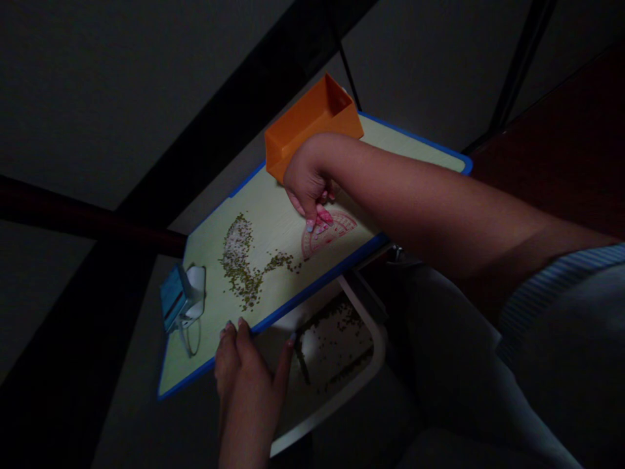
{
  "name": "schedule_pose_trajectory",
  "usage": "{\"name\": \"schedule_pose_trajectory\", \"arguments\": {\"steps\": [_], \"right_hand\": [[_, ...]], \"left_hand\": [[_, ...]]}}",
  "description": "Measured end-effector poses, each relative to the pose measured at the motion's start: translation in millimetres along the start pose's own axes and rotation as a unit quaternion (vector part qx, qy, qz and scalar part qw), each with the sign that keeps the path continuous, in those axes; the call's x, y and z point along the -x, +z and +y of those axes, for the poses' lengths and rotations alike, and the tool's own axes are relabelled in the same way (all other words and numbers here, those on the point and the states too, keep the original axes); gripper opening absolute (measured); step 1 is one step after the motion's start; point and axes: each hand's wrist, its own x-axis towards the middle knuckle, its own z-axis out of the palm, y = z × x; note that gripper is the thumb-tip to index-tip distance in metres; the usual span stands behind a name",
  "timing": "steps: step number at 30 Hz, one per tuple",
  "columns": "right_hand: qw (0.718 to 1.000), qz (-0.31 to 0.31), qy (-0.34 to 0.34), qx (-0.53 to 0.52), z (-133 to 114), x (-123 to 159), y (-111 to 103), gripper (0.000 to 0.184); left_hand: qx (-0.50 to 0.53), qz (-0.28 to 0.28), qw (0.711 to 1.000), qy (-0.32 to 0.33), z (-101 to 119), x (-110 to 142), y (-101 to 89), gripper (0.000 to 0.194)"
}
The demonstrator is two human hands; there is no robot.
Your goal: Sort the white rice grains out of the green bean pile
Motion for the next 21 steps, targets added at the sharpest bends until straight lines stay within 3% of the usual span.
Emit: {"name": "schedule_pose_trajectory", "arguments": {"steps": [4, 11, 14, 18, 21], "right_hand": [[0.999, -0.037, 0.035, 0.003, -6, 2, 8, 0.047], [0.983, -0.163, -0.038, 0.069, -7, -8, 12, 0.034], [0.981, -0.171, -0.055, 0.074, -10, -7, 17, 0.029], [0.982, -0.161, -0.024, 0.099, -15, -5, 24, 0.025], [0.977, -0.183, -0.063, 0.087, -14, -10, 27, 0.023]], "left_hand": [[-0.004, -0.005, 1.000, -0.006, 0, 0, -0.3, 0.085], [-0.003, -0.009, 1.000, -0.011, 1, 1, -0.9, 0.086], [-0.006, -0.010, 1.000, -0.008, 0, 1, -0.1, 0.086], [-0.005, -0.002, 1.000, -0.006, -1, 1, 1.8, 0.085], [-0.001, 0.000, 1.000, -0.007, -3, 1, 3.0, 0.084]]}}
